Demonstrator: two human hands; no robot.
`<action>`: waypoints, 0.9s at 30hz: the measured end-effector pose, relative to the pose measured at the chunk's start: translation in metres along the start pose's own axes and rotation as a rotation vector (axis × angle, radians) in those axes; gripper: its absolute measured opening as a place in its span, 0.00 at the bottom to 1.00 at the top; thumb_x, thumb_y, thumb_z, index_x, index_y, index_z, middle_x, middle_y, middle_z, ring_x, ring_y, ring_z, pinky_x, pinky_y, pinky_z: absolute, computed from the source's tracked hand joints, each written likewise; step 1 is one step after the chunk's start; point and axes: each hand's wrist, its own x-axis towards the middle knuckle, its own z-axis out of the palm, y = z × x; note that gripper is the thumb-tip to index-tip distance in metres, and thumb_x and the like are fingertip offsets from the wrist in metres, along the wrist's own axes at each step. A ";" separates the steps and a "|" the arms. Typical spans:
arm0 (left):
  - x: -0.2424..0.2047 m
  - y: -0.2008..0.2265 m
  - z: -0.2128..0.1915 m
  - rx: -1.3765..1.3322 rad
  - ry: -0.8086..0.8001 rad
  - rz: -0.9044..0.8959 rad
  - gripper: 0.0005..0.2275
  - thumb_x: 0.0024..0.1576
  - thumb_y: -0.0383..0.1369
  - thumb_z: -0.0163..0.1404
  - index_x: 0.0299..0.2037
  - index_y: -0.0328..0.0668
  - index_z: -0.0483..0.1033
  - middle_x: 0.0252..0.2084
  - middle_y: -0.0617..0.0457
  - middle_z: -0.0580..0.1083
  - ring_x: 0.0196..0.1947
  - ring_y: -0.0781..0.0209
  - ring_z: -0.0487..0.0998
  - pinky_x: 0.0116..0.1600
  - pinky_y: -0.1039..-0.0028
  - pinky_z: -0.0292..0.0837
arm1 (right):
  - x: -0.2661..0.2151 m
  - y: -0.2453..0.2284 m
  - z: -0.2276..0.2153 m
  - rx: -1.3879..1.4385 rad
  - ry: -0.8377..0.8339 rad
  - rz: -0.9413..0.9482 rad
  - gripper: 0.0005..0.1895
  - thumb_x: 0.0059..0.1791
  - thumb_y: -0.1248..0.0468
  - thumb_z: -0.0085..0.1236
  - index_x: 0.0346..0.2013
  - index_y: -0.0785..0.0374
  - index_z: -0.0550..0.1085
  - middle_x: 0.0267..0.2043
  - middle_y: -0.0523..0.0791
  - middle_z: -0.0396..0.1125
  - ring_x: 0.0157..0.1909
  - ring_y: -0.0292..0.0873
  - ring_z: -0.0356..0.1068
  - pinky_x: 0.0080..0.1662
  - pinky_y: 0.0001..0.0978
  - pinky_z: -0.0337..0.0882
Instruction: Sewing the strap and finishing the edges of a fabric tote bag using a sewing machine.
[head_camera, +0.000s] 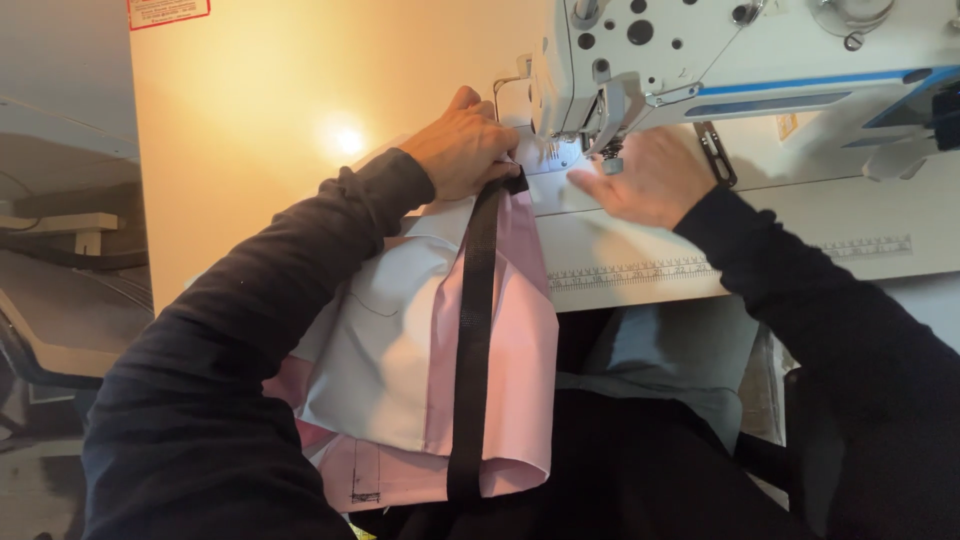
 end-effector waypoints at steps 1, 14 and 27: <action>-0.001 0.001 0.001 -0.002 -0.007 -0.002 0.11 0.58 0.40 0.57 0.33 0.40 0.78 0.30 0.46 0.76 0.43 0.46 0.74 0.59 0.57 0.57 | -0.001 0.000 0.000 0.007 -0.002 -0.001 0.31 0.56 0.41 0.50 0.48 0.70 0.76 0.34 0.55 0.72 0.41 0.55 0.72 0.47 0.43 0.71; 0.023 -0.004 0.014 -0.129 -0.011 -0.005 0.09 0.58 0.40 0.56 0.34 0.44 0.81 0.29 0.49 0.78 0.39 0.47 0.75 0.58 0.57 0.57 | -0.043 -0.055 0.027 0.316 0.405 -0.374 0.29 0.51 0.56 0.60 0.60 0.74 0.69 0.66 0.56 0.63 0.72 0.55 0.59 0.69 0.46 0.59; 0.047 0.003 -0.005 -0.151 -0.254 -0.454 0.17 0.55 0.49 0.60 0.25 0.44 0.80 0.21 0.49 0.75 0.30 0.49 0.78 0.52 0.59 0.55 | -0.047 -0.052 0.026 0.276 0.364 -0.230 0.37 0.53 0.49 0.53 0.68 0.73 0.62 0.75 0.55 0.55 0.77 0.53 0.53 0.73 0.46 0.52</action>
